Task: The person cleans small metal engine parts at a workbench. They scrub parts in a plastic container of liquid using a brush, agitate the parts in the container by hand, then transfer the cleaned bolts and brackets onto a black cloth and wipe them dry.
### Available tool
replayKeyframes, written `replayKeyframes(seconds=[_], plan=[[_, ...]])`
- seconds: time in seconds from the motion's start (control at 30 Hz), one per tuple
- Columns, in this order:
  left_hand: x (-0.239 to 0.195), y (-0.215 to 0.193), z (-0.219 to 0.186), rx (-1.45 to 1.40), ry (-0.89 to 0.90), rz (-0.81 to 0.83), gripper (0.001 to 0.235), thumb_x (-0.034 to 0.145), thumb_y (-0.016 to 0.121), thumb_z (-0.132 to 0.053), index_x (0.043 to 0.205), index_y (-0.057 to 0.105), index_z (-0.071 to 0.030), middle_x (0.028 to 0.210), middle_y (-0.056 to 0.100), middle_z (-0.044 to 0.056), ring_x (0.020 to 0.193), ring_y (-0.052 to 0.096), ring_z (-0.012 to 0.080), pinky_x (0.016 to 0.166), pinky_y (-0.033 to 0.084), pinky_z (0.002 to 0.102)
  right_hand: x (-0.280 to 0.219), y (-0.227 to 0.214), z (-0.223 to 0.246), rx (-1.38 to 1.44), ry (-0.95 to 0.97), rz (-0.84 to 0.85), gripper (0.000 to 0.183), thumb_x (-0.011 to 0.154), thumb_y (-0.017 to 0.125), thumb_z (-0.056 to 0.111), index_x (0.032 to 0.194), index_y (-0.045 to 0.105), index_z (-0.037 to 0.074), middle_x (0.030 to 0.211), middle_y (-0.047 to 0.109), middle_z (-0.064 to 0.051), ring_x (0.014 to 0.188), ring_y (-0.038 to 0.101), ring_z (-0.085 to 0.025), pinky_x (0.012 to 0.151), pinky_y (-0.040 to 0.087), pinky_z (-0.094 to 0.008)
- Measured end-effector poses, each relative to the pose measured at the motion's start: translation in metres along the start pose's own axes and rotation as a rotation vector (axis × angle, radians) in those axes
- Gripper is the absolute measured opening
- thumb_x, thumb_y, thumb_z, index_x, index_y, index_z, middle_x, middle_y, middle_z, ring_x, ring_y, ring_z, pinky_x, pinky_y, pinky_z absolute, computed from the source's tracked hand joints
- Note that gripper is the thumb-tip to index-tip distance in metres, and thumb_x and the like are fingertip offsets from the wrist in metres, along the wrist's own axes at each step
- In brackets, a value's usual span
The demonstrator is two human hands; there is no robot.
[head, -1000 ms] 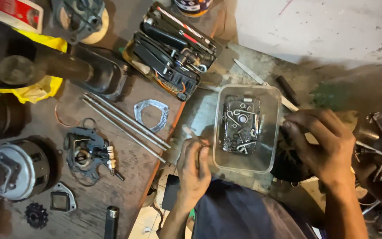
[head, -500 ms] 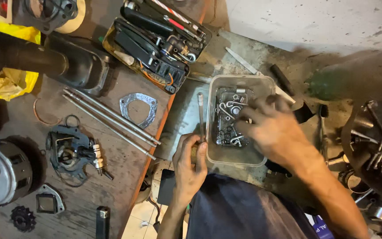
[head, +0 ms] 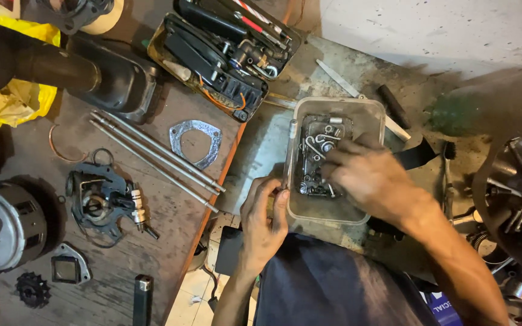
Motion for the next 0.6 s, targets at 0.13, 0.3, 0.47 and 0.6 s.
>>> replayKeyframes(seconds=[0.13, 0.3, 0.47, 0.6], plan=[[0.0, 0.0, -0.001, 0.009, 0.024, -0.018, 0.017, 0.1, 0.064, -0.01, 0.113, 0.061, 0.0, 0.106, 0.066, 0.014, 0.094, 0.067, 0.0315, 0.082, 0.054, 0.039, 0.021, -0.045, -0.004, 0.006, 0.162, 0.092, 0.023, 0.086, 0.065, 0.024, 0.106, 0.073, 0.014, 0.113, 0.07, -0.007, 0.111, 0.064, -0.03, 0.093, 0.053, -0.046], [0.0, 0.0, -0.001, 0.015, 0.03, -0.016, 0.016, 0.099, 0.065, -0.009, 0.113, 0.061, 0.0, 0.105, 0.066, 0.014, 0.094, 0.068, 0.0314, 0.083, 0.054, 0.039, 0.028, -0.054, -0.014, -0.081, 0.186, -0.027, 0.023, 0.089, 0.067, 0.03, 0.102, 0.073, 0.012, 0.107, 0.07, -0.005, 0.107, 0.064, -0.028, 0.1, 0.047, -0.049], [0.0, -0.001, -0.001, 0.015, 0.025, -0.017, 0.015, 0.099, 0.065, -0.008, 0.112, 0.062, 0.0, 0.105, 0.066, 0.014, 0.094, 0.067, 0.031, 0.083, 0.054, 0.039, 0.036, -0.032, -0.008, -0.242, 0.207, 0.113, 0.026, 0.083, 0.065, 0.022, 0.106, 0.073, 0.015, 0.114, 0.069, -0.005, 0.118, 0.061, -0.027, 0.105, 0.043, -0.048], [0.002, -0.002, -0.002, -0.003, 0.024, -0.024, 0.016, 0.099, 0.065, -0.009, 0.112, 0.061, 0.0, 0.106, 0.066, 0.014, 0.094, 0.068, 0.0305, 0.083, 0.054, 0.038, 0.033, -0.021, 0.001, -0.238, 0.214, 0.171, 0.037, 0.076, 0.065, 0.016, 0.113, 0.074, 0.018, 0.114, 0.068, -0.004, 0.119, 0.06, -0.027, 0.11, 0.04, -0.051]])
Point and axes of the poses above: each hand's wrist, its own x-axis towards the middle knuckle, its own y-axis out of the palm, z = x × y, the point moved 5 cm from there along x, towards the middle knuckle
